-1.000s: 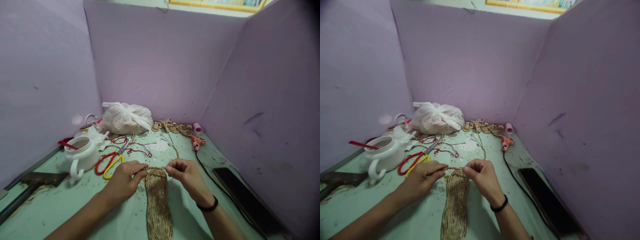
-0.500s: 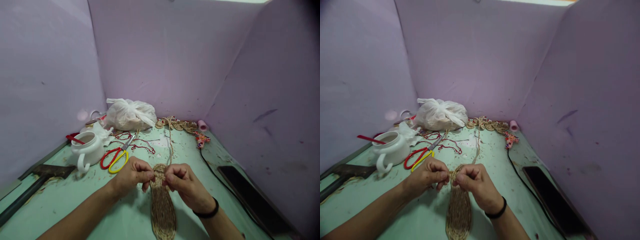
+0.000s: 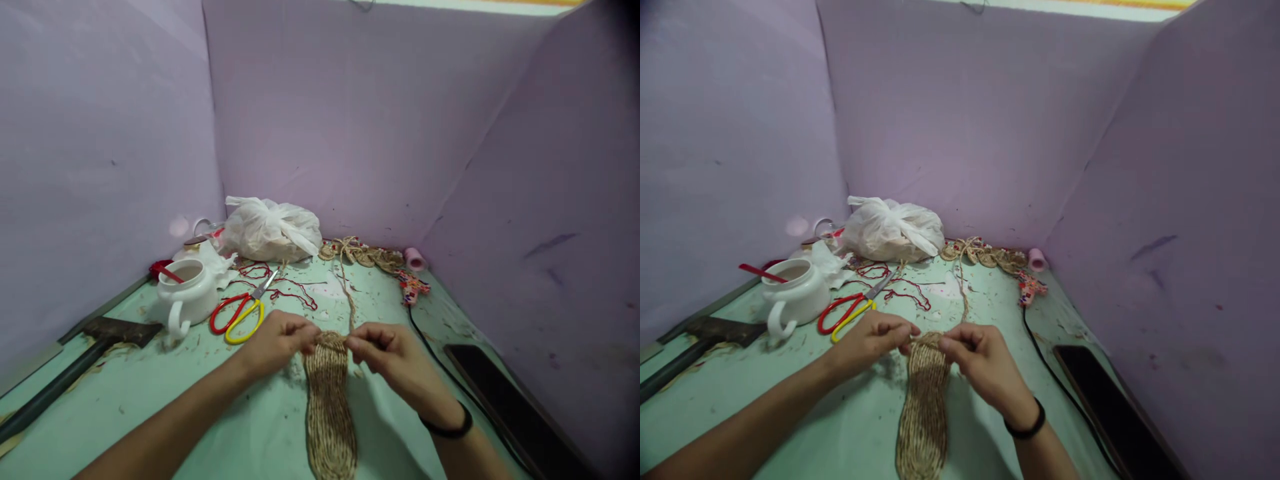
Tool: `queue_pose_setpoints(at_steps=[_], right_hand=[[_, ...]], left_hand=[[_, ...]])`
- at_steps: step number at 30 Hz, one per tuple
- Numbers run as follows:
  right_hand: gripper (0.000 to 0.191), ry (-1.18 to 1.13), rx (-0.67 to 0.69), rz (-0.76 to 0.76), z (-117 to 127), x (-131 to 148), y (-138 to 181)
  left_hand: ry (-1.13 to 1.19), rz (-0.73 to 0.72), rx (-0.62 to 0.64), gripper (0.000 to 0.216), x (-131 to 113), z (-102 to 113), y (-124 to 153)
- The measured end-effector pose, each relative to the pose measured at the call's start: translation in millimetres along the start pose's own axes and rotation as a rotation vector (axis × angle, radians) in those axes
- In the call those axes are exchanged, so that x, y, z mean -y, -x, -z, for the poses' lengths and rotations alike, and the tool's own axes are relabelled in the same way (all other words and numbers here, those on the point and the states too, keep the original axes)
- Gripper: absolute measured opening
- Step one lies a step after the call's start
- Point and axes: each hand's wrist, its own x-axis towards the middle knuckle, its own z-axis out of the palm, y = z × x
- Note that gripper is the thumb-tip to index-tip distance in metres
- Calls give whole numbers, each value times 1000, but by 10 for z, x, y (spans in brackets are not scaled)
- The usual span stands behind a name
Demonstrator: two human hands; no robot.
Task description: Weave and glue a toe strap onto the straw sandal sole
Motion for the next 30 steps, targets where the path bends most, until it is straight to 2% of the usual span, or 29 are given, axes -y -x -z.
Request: queue_pose_setpoints(at_steps=[3,7,13,16,20,25,30], right_hand=[[29,-106,-93,-40,127,-50,-51],[30,-156,-110,-46,232,-81,-85],[32,-31,20,-102,291,-51,-67],[35,60,31,-56,284,-80,-59],[35,106,-3,33,269,-116,-63],[37,27,-3,-46,323,-51,-49],[33,-18,76,-14,455,-45,14]], left_hand=[[28,25,-89,34,69,160,-32],[127,99,-94,30,178,235,-61],[145,178,-149,20,182,159,-77],[126,188,-174,18,132,118,-71],[80,171,-104,17,136,88,-67],[87,179,-13,15,154,79,-48],[200,190,45,20,124,47,-27]])
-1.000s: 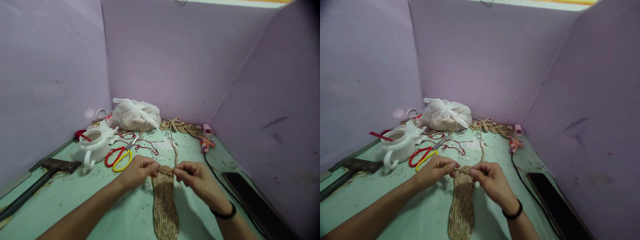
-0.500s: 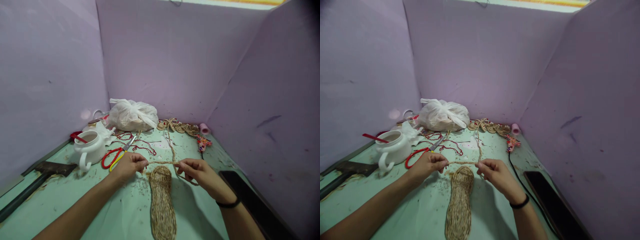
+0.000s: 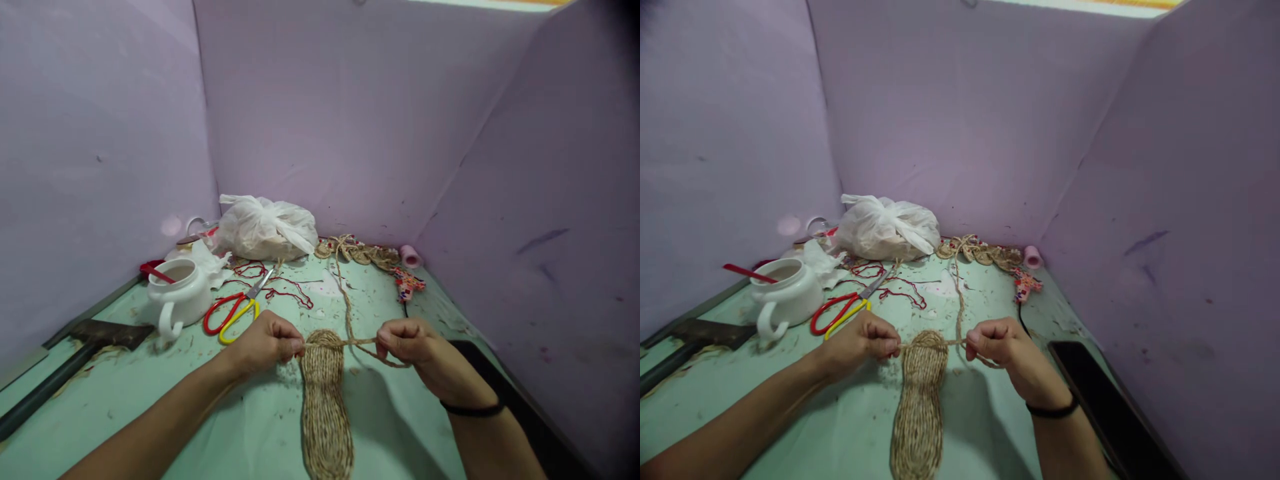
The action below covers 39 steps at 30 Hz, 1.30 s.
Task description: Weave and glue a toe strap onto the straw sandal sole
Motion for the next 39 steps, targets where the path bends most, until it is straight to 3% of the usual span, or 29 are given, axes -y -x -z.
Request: queue_pose_setpoints(at_steps=[6,11,15,18,23,26,30,33,39], right_hand=[[29,255,-16,47,162,-7,76],[30,498,-212,67,310,-62,135],[18,719,-372,333,185,-94,65],[23,602,-257,397,-53,-48,11],[43,608,30,176,-282,-20,-3],[42,602,114,96,-277,-56,-9],[31,650,62,164,-275,-56,-18],[24,647,8,259,-312,-35,-7],[10,605,-87,376,-360,-41,6]], left_hand=[[-39,9,15,22,84,-78,-35],[-41,-11,10,21,73,-190,-26],[-52,-17,-4,20,40,-250,1],[-44,-39,6,22,35,-253,15],[-29,-81,-6,21,40,-205,8],[-9,-85,-26,25,47,-164,-10],[161,93,-35,47,69,-109,-30],[199,204,10,51,79,-75,-25],[113,122,29,40,17,-31,23]])
